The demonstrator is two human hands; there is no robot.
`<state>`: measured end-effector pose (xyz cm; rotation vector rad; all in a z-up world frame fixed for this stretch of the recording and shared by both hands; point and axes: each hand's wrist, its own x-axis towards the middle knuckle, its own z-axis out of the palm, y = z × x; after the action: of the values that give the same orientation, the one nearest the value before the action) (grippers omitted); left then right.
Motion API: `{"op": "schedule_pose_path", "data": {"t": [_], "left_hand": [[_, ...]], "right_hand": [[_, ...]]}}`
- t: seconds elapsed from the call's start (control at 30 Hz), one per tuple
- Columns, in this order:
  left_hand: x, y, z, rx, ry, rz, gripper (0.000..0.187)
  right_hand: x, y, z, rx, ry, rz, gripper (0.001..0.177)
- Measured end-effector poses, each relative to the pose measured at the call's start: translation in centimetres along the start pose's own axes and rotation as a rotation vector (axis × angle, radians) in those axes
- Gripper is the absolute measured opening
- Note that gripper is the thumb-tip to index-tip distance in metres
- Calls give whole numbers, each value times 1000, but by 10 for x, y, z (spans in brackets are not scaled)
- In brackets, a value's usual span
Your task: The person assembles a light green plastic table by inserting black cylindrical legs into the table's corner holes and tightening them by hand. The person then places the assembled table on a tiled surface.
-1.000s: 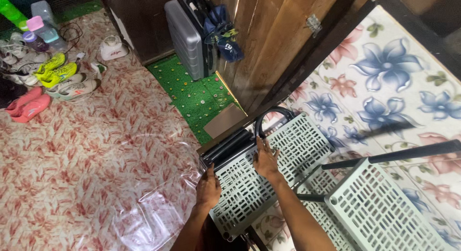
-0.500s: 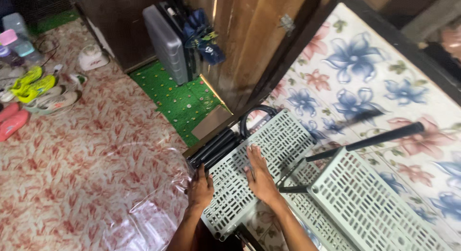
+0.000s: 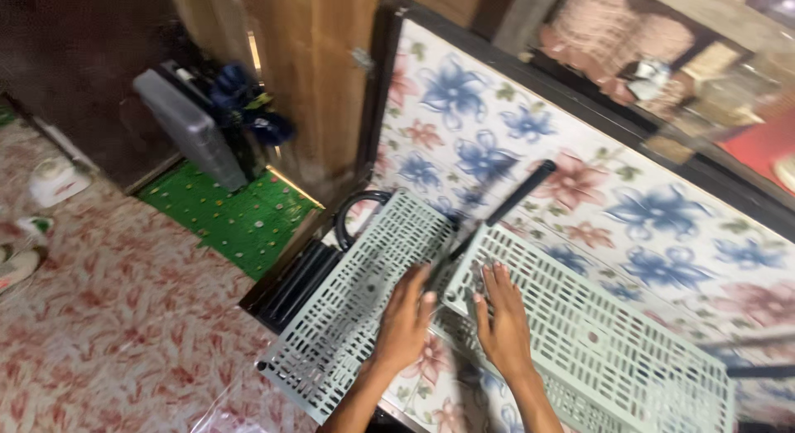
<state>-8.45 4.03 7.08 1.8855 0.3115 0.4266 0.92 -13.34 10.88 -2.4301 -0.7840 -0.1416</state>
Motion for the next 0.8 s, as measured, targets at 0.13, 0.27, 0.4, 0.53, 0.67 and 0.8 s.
{"op": "schedule_pose_path", "data": {"t": [0.13, 0.27, 0.4, 0.53, 0.67, 0.8], "left_hand": [[23, 35, 56, 234, -136, 224, 58], [36, 30, 88, 546, -145, 290, 67], [33, 19, 102, 704, -103, 328, 68], [34, 18, 103, 707, -143, 288, 71], [31, 20, 102, 740, -100, 328, 71], [32, 17, 104, 751, -103, 315, 70]], "right_hand": [[-16, 33, 10, -357, -83, -10, 59], [-20, 45, 17, -309, -97, -22, 60], [-19, 50, 14, -246, -131, 15, 59], [-21, 51, 6, -258, -138, 33, 58], [-43, 73, -18, -325, -144, 145, 56], [-83, 128, -54, -404, -110, 299, 57]]}}
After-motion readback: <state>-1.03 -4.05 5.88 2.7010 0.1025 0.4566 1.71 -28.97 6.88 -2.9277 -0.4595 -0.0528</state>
